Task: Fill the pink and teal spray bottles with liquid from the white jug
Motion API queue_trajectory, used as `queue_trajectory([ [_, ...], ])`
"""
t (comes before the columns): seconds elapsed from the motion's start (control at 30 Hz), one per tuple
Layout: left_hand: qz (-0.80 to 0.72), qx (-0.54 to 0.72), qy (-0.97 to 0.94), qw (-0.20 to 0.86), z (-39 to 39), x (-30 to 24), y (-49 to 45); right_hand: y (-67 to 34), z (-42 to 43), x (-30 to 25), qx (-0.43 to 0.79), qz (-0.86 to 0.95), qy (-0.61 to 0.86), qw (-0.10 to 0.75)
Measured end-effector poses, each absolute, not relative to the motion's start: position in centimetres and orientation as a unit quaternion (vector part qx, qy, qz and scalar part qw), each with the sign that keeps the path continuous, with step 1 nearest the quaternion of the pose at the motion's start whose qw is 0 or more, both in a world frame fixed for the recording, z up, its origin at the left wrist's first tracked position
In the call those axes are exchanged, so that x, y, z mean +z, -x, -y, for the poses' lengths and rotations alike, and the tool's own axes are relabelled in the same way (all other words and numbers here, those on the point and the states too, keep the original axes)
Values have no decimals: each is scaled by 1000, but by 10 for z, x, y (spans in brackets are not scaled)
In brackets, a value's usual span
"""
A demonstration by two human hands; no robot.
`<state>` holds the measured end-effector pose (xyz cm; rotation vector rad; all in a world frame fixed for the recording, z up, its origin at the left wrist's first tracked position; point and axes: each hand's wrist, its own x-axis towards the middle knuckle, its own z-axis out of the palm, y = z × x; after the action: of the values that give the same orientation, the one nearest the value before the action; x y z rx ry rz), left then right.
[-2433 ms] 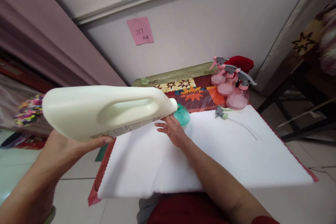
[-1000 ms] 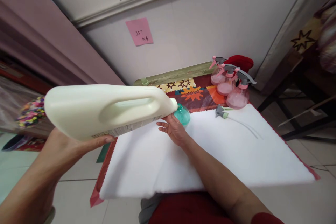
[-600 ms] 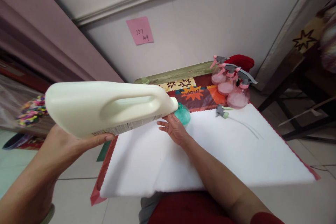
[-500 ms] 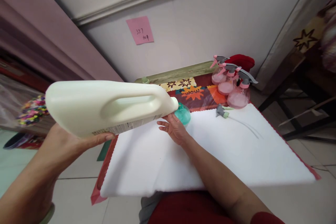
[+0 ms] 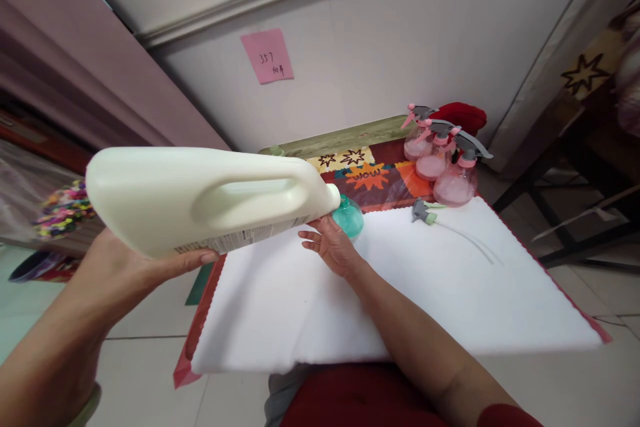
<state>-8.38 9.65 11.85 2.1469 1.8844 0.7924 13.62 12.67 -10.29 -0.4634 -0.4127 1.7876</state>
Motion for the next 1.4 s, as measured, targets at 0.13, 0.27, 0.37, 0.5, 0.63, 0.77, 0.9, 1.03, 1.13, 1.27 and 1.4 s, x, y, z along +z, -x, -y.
queue_trajectory([
  [0.13, -653, 266, -696, 134, -97, 121, 84, -137, -126, -103, 766, 180, 199, 585],
  [0.27, -672, 255, -685, 116, -97, 123, 86, -137, -127, -103, 767, 178, 204, 582],
  [0.37, -675, 252, -684, 119, -96, 125, 84, -137, -126, -103, 766, 182, 205, 582],
  [0.5, -666, 245, -694, 117, -97, 129, 80, -137, -125, -103, 765, 185, 197, 585],
  [0.63, -653, 240, -708, 121, -99, 131, 78, -138, -125, -102, 768, 184, 191, 584],
  [0.77, -653, 242, -705, 134, -99, 133, 76, -138, -125, -102, 766, 188, 195, 583],
  [0.9, -648, 240, -708, 146, -100, 136, 74, -138, -125, -101, 768, 194, 192, 579],
  [1.03, -646, 227, -720, 113, -103, 140, 70, -138, -124, -101, 774, 206, 193, 567],
  [1.13, -638, 237, -726, 103, -104, 144, 65, -138, -123, -102, 778, 230, 207, 546],
  [1.27, -627, 248, -728, 119, -104, 149, 57, -138, -121, -105, 780, 272, 224, 517],
  [1.4, -632, 233, -729, 120, -105, 153, 54, -137, -119, -107, 784, 290, 240, 494],
])
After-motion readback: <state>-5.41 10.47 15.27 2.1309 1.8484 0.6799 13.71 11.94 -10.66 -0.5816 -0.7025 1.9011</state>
